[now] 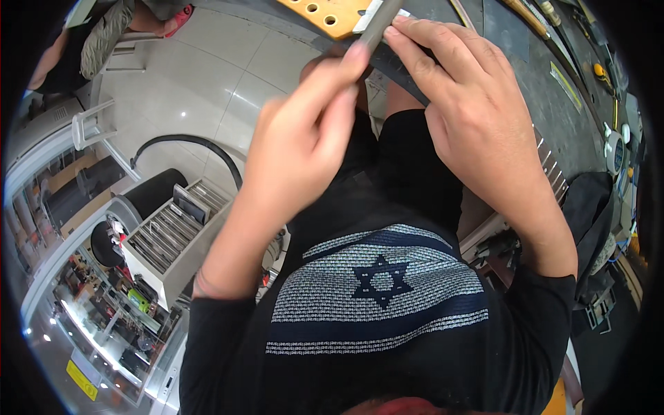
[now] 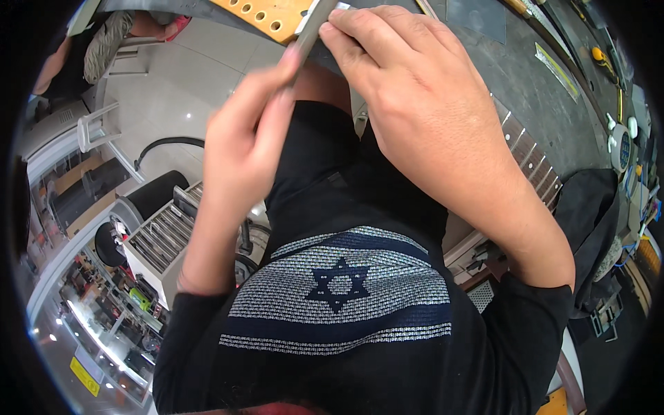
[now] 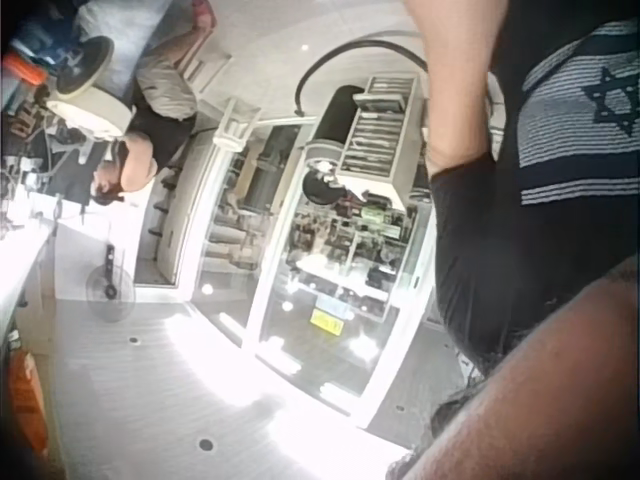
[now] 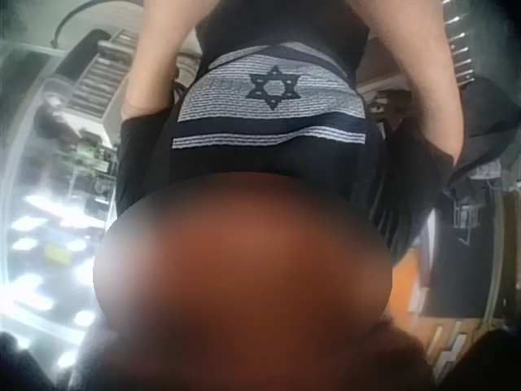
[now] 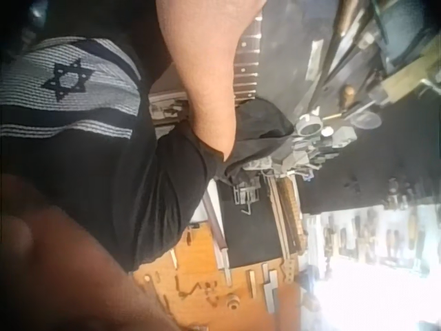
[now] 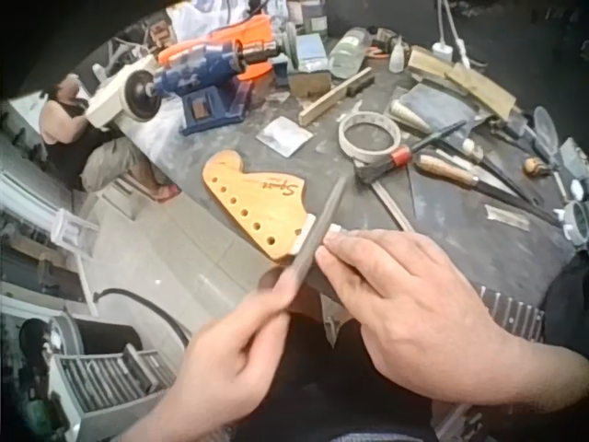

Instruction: The person sands the nut area of a guitar neck using a file, brushes away dust with a brush, and turns the neck over to inspect it.

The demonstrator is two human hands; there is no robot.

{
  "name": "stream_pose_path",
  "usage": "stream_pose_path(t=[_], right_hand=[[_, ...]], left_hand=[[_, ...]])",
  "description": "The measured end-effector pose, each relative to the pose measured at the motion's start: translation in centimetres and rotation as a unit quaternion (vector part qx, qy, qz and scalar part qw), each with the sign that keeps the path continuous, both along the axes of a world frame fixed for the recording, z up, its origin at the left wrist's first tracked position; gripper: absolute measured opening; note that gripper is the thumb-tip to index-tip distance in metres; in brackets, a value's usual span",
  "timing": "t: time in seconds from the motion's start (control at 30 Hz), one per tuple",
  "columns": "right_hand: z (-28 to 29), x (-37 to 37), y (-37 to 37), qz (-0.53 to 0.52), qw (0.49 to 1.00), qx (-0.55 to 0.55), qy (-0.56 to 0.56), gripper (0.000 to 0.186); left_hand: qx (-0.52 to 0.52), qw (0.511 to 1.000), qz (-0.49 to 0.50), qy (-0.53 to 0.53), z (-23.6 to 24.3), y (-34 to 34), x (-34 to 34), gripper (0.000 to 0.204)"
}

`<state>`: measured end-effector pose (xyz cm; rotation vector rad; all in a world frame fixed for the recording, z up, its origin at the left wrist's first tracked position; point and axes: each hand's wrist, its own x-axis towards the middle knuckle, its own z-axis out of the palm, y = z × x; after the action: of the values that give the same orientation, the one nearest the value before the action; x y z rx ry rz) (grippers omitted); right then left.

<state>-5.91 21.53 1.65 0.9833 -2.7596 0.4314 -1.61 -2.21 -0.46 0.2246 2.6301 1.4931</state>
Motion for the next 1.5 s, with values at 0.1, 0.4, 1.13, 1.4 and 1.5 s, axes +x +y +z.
stream_pose_path(t=[0.1,0.4,1.13,1.4,1.5], right_hand=[[-0.1,0.0,-0.3,-0.002,1.000,0.010,0.003,0.075],[-0.3,0.2,-0.4,-0.004,1.000,0.011,0.016,0.076],[-0.2,-0.2,-0.1,0.004,1.000,-0.007,0.017,0.072],[-0.3,-0.2,-0.3,0.003,0.999,-0.028,0.018,0.066],[-1.2,-0.8,0.3,0.037,0.998,-0.040,0.035,0.059]], left_hand=[[0.014,1.000,0.007,0.008,0.1,-1.3,1.6,0.036],[0.001,0.991,-0.007,0.134,-1.7,-1.5,1.8,0.040],[0.269,0.961,0.059,0.000,-1.2,0.7,-4.8,0.034],[0.108,0.994,0.033,0.005,-1.0,0.1,-3.1,0.039],[0.081,0.996,0.020,0.019,-1.1,0.4,-3.2,0.038]])
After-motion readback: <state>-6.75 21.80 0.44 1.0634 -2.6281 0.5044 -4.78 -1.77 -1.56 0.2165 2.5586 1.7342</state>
